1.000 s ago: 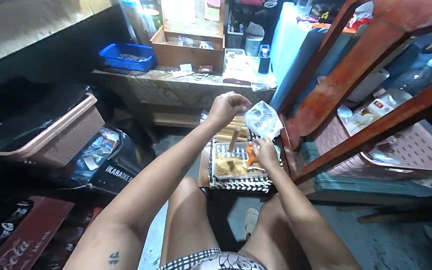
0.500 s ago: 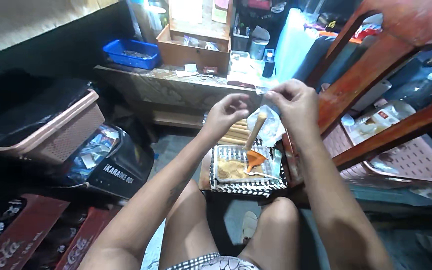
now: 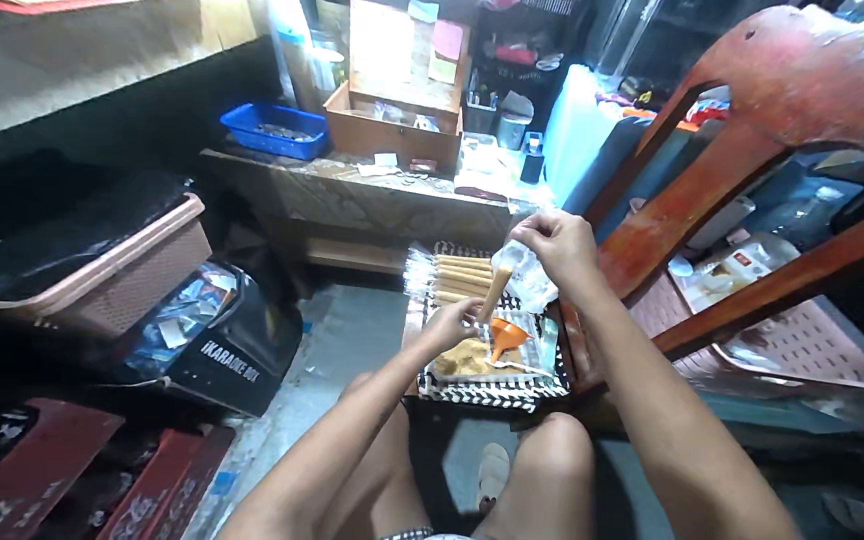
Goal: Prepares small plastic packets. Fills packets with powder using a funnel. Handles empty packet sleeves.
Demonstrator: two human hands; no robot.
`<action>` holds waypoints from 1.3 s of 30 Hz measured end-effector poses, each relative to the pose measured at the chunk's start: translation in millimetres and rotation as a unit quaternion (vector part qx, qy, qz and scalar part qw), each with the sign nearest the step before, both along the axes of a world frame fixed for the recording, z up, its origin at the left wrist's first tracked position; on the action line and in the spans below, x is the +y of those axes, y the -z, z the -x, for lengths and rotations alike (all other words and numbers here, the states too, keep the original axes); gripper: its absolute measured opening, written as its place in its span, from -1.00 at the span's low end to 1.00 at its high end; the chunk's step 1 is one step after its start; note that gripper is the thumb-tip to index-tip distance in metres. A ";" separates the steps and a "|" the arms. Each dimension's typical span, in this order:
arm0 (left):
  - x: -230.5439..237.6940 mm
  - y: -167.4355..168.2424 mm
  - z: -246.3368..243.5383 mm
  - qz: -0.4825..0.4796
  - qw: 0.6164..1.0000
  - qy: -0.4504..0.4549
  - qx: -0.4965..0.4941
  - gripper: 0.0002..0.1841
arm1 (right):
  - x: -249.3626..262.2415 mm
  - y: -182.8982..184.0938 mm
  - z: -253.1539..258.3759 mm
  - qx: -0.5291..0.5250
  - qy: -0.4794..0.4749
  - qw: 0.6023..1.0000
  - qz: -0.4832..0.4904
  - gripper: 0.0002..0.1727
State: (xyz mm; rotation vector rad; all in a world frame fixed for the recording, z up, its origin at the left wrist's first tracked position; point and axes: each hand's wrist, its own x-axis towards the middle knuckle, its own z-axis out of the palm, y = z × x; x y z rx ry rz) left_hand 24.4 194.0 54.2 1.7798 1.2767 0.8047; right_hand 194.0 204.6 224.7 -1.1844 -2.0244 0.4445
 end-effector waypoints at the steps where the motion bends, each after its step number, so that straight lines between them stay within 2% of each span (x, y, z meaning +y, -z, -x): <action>1: -1.0 1.4 -4.1 -0.008 1.000 -0.017 -0.006 -0.45 | 1.1 -1.8 -0.9 0.006 0.005 1.000 0.004 -0.84; 4: -4.7 0.9 -15.3 -0.015 0.998 -0.054 -0.019 -0.65 | 2.1 -4.1 -3.0 0.021 0.019 1.000 0.010 -0.85; 6: -3.4 4.3 -20.1 -0.011 0.998 -0.067 -0.021 -0.72 | 1.8 -4.8 -4.6 0.021 0.029 0.999 0.011 -0.85; 15: -7.7 10.0 -20.9 0.000 0.995 -0.102 -0.020 -0.82 | 1.9 -5.2 -13.4 0.048 0.030 0.998 -0.005 -0.87; 17: -5.9 8.0 -18.6 0.009 0.995 -0.099 0.003 -0.78 | -1.2 -5.8 -14.1 0.050 0.017 0.999 -0.013 -0.87; 19: -3.0 4.4 -15.1 -0.016 0.996 -0.082 0.009 -0.59 | -3.2 -5.4 -14.9 0.054 0.009 0.998 -0.015 -0.87; 22: 2.0 -5.4 -12.0 -0.086 0.994 -0.050 -0.048 -0.29 | -0.6 1.2 -15.7 0.046 0.002 0.999 -0.004 -0.87; 24: 4.1 -22.9 -13.8 -0.130 0.985 -0.046 -0.101 -0.25 | 2.4 6.7 -14.6 0.034 -0.001 0.999 0.011 -0.88; 28: 2.3 -77.1 -16.3 -0.156 0.977 -0.037 -0.139 -0.35 | 5.3 14.6 -8.8 -0.004 -0.007 1.000 0.030 -0.85; 31: 4.9 -98.4 -15.6 -0.146 0.978 -0.030 -0.148 -0.54 | 6.5 20.6 -4.0 0.003 -0.013 0.999 0.046 -0.86; 34: 3.4 -104.7 -16.0 -0.145 0.975 -0.042 -0.161 -0.70 | 2.7 20.0 -2.5 0.011 -0.026 0.999 0.045 -0.87; 39: -13.2 -97.1 -22.0 -0.170 0.964 -0.085 -0.185 -0.86 | -19.0 17.2 -3.5 0.004 -0.032 0.999 0.033 -0.89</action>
